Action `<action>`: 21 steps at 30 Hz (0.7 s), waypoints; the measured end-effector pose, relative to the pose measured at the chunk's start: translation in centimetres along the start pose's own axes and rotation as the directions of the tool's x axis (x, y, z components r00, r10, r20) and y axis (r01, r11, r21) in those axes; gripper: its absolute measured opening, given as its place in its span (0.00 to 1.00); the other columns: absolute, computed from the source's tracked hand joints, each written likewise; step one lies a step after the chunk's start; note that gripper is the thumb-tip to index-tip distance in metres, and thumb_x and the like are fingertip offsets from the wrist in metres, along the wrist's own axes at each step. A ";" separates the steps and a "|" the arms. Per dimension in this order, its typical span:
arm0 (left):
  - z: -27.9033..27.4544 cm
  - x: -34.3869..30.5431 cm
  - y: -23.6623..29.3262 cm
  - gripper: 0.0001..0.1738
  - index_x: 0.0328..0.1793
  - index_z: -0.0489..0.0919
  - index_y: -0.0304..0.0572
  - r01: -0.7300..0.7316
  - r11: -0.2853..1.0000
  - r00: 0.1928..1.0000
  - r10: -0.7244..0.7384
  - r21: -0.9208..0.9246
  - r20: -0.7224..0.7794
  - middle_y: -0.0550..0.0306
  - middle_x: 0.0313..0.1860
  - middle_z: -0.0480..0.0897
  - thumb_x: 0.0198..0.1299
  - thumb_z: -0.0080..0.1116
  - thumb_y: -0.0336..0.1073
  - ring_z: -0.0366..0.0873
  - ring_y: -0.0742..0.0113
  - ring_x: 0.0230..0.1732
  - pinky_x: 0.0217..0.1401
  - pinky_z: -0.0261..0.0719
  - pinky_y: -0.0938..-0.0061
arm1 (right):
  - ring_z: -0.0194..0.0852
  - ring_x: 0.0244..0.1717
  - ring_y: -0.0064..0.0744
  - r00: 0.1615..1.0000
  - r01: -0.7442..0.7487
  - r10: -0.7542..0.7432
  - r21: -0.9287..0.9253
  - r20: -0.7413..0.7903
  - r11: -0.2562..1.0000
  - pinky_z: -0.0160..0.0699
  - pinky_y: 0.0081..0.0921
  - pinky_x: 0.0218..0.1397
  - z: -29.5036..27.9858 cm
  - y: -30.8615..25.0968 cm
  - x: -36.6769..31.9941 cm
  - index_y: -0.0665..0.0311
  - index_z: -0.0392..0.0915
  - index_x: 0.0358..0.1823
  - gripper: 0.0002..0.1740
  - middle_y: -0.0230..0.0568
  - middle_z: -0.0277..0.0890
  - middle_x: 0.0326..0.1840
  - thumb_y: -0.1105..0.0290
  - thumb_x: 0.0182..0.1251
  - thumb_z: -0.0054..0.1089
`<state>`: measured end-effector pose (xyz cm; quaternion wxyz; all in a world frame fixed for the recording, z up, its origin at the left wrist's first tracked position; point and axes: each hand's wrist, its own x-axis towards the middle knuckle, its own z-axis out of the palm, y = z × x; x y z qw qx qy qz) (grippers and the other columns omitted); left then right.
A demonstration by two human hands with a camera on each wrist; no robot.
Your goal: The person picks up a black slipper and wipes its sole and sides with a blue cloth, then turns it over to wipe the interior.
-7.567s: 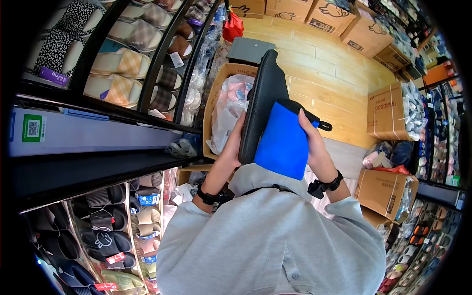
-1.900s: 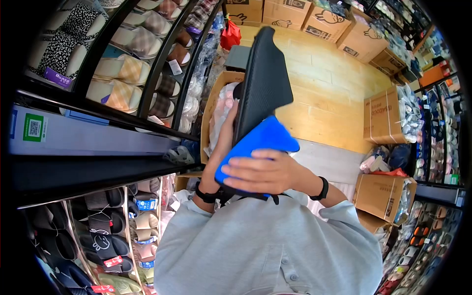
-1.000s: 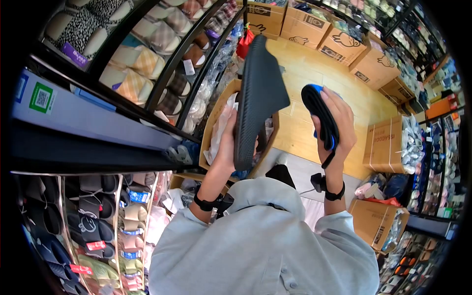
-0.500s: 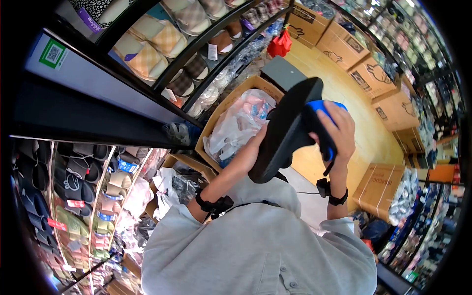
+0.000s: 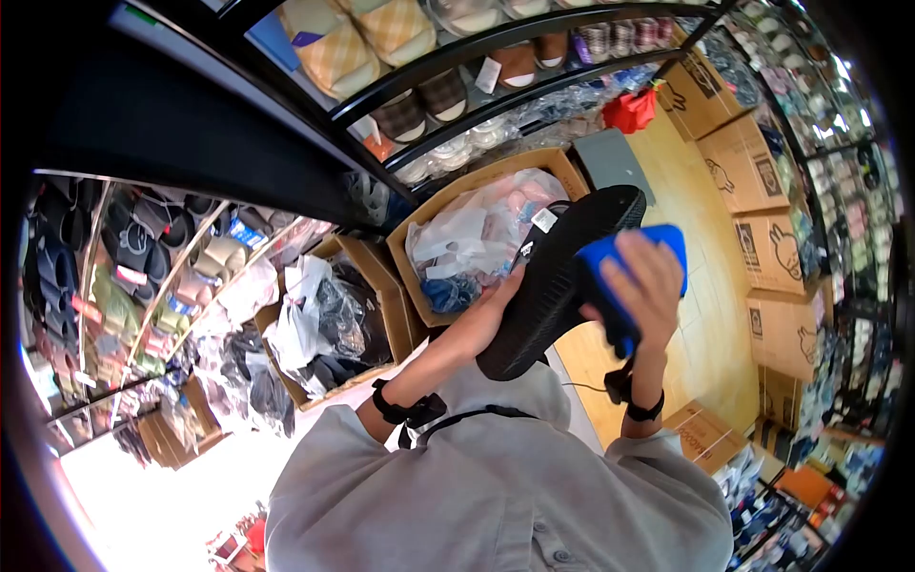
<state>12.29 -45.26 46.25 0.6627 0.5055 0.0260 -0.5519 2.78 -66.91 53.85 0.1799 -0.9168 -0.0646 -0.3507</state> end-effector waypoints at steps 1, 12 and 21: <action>0.2 -0.5 0.1 0.41 0.83 0.69 0.34 0.037 0.999 0.998 -0.037 0.005 -0.050 0.49 0.73 0.79 0.85 0.37 0.64 0.79 0.69 0.67 0.74 0.73 0.76 | 0.81 0.70 0.52 0.997 -0.055 0.056 0.029 -0.043 0.998 0.71 0.48 0.76 0.4 1.4 0.3 0.57 0.87 0.62 0.28 0.48 0.83 0.70 0.57 0.61 0.80; -1.9 -5.2 -2.2 0.34 0.78 0.72 0.38 -0.137 0.960 0.961 0.070 -0.243 -0.266 0.51 0.54 0.89 0.87 0.34 0.59 0.90 0.69 0.45 0.46 0.92 0.76 | 0.78 0.73 0.35 0.924 0.284 -0.352 0.349 0.149 0.893 0.69 0.41 0.76 4.5 -3.9 1.7 0.48 0.87 0.65 0.20 0.33 0.83 0.71 0.57 0.76 0.60; -2.8 -7.5 -3.8 0.38 0.65 0.83 0.33 -0.144 0.961 0.923 0.044 -0.237 -0.383 0.57 0.45 0.91 0.86 0.36 0.62 0.88 0.72 0.45 0.55 0.84 0.80 | 0.76 0.73 0.50 0.991 0.078 -0.116 0.404 0.070 0.911 0.68 0.52 0.77 7.2 -3.8 5.0 0.55 0.86 0.66 0.31 0.40 0.81 0.73 0.59 0.60 0.77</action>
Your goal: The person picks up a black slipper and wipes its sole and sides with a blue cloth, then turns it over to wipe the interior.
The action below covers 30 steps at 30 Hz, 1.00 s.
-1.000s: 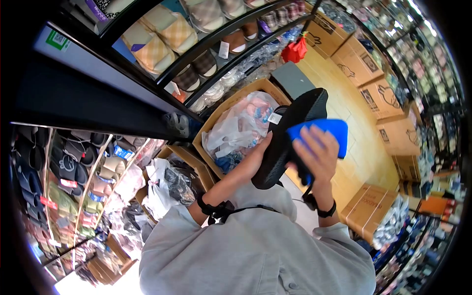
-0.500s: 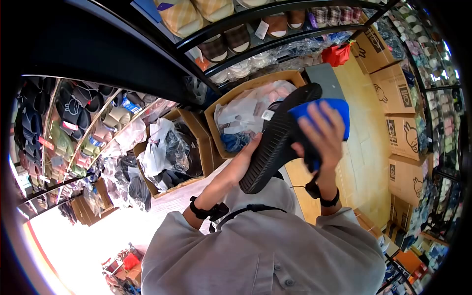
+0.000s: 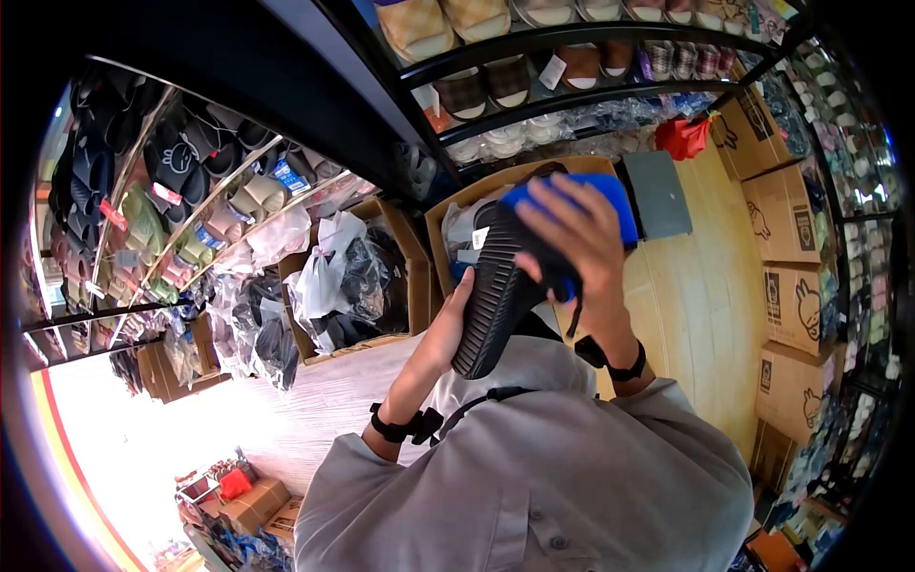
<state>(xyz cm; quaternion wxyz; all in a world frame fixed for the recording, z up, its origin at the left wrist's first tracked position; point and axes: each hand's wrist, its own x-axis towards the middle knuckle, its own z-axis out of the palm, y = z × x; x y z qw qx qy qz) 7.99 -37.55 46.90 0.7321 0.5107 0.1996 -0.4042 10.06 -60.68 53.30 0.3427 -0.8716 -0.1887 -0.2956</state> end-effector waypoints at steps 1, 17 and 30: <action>-0.2 -0.2 0.0 0.37 0.66 0.83 0.34 -0.030 0.998 0.998 0.033 -0.061 0.048 0.56 0.47 0.90 0.86 0.36 0.62 0.87 0.73 0.45 0.56 0.84 0.80 | 0.74 0.76 0.47 0.995 0.025 -0.023 -0.019 0.099 1.000 0.67 0.52 0.78 -0.3 -1.8 -0.2 0.54 0.86 0.67 0.28 0.38 0.80 0.74 0.60 0.63 0.74; 1.0 0.1 -0.1 0.39 0.69 0.80 0.40 -0.175 0.937 0.934 0.256 -0.302 0.252 0.56 0.44 0.89 0.83 0.36 0.67 0.89 0.73 0.39 0.40 0.89 0.82 | 0.77 0.74 0.37 0.940 0.331 -0.327 -0.025 0.096 0.943 0.70 0.46 0.77 0.1 -4.0 -0.9 0.50 0.87 0.65 0.22 0.33 0.82 0.71 0.62 0.71 0.64; 1.0 0.1 0.5 0.41 0.75 0.77 0.39 -0.199 0.932 0.949 0.260 -0.304 0.176 0.49 0.59 0.88 0.82 0.40 0.69 0.90 0.67 0.50 0.54 0.90 0.74 | 0.79 0.72 0.36 0.925 0.380 -0.377 -0.073 0.052 0.922 0.67 0.43 0.78 -0.7 -4.4 -2.8 0.49 0.87 0.65 0.22 0.33 0.84 0.70 0.58 0.72 0.66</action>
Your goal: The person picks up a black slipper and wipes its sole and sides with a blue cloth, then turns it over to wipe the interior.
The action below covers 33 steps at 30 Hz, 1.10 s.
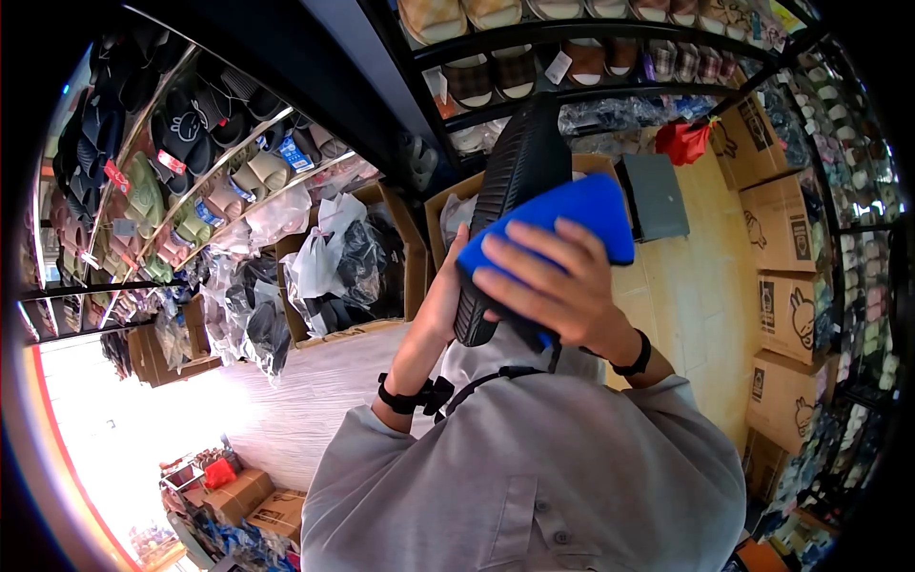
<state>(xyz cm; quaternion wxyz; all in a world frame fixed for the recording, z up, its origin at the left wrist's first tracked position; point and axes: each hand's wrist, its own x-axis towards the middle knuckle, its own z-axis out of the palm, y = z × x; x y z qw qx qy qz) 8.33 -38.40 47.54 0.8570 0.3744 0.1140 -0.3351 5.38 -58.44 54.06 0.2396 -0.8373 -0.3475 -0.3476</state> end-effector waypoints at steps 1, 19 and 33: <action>-0.4 -0.2 -0.3 0.42 0.76 0.77 0.39 0.033 0.999 0.998 -0.032 0.010 -0.049 0.48 0.60 0.88 0.81 0.40 0.70 0.90 0.66 0.50 0.53 0.91 0.73 | 0.79 0.72 0.36 0.999 0.047 -0.047 0.011 -0.002 0.999 0.67 0.42 0.78 0.3 -0.3 -0.7 0.48 0.87 0.65 0.21 0.33 0.84 0.70 0.59 0.72 0.65; -0.4 -2.3 -0.3 0.39 0.76 0.73 0.34 -0.014 0.999 0.999 0.013 0.034 0.032 0.47 0.54 0.90 0.85 0.35 0.64 0.93 0.62 0.45 0.47 0.95 0.71 | 0.82 0.69 0.38 0.994 -0.021 0.024 0.021 -0.106 1.000 0.68 0.43 0.77 -0.6 0.7 -1.7 0.49 0.87 0.63 0.22 0.34 0.86 0.67 0.59 0.68 0.70; -0.4 -3.2 -0.1 0.36 0.72 0.79 0.33 -0.057 0.997 0.997 0.060 0.047 -0.050 0.48 0.57 0.90 0.86 0.38 0.61 0.92 0.65 0.49 0.52 0.92 0.77 | 0.81 0.70 0.43 0.975 -0.091 0.105 0.083 -0.195 0.992 0.73 0.45 0.74 -0.2 1.8 -1.2 0.52 0.88 0.62 0.25 0.37 0.86 0.67 0.55 0.65 0.76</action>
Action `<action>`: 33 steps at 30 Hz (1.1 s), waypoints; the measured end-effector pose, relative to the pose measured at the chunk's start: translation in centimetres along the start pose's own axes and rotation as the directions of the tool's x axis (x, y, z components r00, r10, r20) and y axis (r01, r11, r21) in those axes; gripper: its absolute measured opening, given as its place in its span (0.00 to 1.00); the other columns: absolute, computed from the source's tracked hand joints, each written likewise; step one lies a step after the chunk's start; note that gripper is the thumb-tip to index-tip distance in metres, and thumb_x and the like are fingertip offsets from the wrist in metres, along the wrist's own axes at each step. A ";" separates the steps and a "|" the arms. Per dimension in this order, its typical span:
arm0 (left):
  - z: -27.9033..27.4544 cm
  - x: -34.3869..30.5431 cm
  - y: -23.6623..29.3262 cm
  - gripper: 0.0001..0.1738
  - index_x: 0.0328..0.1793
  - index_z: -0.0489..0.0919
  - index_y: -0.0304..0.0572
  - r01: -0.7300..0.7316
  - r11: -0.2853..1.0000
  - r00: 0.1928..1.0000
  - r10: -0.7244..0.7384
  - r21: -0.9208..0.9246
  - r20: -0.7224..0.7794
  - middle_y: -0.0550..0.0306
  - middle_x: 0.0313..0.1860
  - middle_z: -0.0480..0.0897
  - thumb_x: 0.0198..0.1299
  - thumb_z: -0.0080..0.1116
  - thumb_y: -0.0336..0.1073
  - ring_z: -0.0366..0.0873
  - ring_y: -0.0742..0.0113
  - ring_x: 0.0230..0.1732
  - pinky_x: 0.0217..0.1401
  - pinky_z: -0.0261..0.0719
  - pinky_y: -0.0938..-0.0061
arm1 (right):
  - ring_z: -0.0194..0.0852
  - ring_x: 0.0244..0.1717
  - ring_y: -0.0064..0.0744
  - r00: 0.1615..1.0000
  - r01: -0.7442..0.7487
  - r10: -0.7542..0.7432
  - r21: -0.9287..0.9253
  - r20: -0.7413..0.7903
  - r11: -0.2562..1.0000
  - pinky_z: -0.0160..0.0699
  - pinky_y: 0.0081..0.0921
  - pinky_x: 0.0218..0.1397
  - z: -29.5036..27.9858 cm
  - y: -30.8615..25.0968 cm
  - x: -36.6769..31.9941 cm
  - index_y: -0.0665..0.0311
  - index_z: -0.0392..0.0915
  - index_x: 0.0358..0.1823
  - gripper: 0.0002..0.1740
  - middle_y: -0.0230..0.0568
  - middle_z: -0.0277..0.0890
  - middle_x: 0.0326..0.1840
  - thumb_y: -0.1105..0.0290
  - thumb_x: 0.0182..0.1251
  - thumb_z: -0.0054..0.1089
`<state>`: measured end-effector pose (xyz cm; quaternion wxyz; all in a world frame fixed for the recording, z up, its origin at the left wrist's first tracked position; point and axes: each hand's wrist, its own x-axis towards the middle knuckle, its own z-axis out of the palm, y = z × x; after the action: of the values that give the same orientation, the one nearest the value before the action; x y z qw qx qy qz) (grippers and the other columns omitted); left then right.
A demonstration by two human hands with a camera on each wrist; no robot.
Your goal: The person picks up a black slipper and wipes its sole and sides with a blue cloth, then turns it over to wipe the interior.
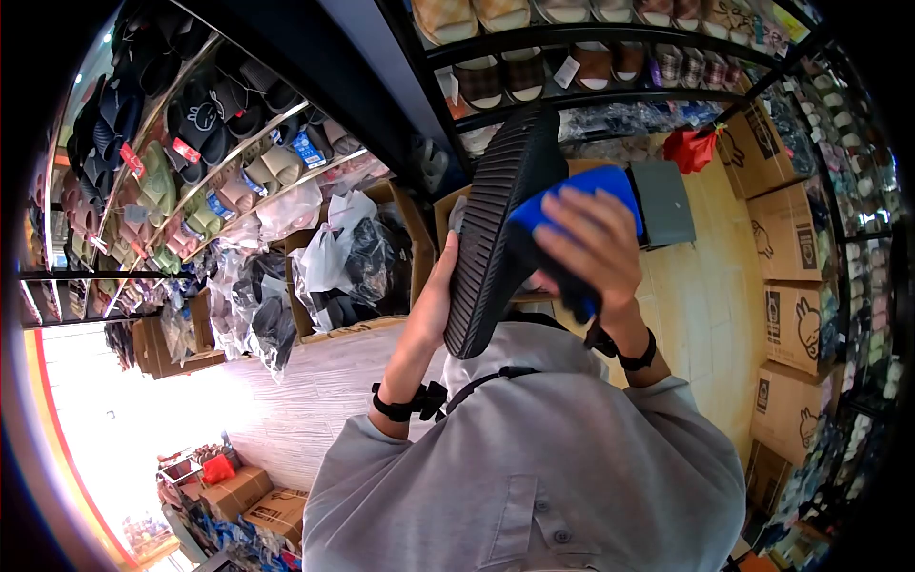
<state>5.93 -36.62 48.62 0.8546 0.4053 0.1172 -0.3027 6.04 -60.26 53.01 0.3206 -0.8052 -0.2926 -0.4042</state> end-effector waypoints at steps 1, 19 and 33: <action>-0.3 -0.2 0.5 0.36 0.72 0.79 0.33 -0.002 1.000 0.999 0.001 0.031 0.039 0.47 0.58 0.90 0.86 0.38 0.59 0.92 0.65 0.50 0.52 0.92 0.76 | 0.81 0.69 0.45 0.996 -0.069 0.071 0.031 -0.049 0.997 0.74 0.46 0.72 0.0 0.8 0.2 0.54 0.88 0.62 0.26 0.38 0.86 0.67 0.56 0.63 0.76; 2.4 -0.9 1.5 0.37 0.64 0.84 0.36 0.070 0.997 0.994 -0.067 0.033 -0.089 0.51 0.39 0.92 0.84 0.40 0.64 0.90 0.66 0.26 0.23 0.88 0.79 | 0.81 0.69 0.44 0.999 0.018 -0.015 -0.054 0.049 0.998 0.75 0.46 0.71 0.0 -2.3 -0.1 0.53 0.89 0.61 0.22 0.38 0.86 0.67 0.59 0.66 0.73; 1.9 -1.7 1.7 0.37 0.70 0.80 0.38 0.094 0.990 0.995 -0.089 -0.105 0.049 0.48 0.46 0.91 0.83 0.41 0.65 0.91 0.65 0.35 0.34 0.92 0.77 | 0.81 0.70 0.36 0.973 0.205 -0.202 -0.014 0.107 0.979 0.72 0.39 0.74 0.9 -2.5 -0.4 0.49 0.87 0.63 0.19 0.34 0.85 0.68 0.59 0.72 0.65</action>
<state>5.54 -36.52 51.59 0.8626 0.3465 0.1329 -0.3438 4.47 -58.14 52.98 0.2518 -0.7949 -0.3850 -0.3956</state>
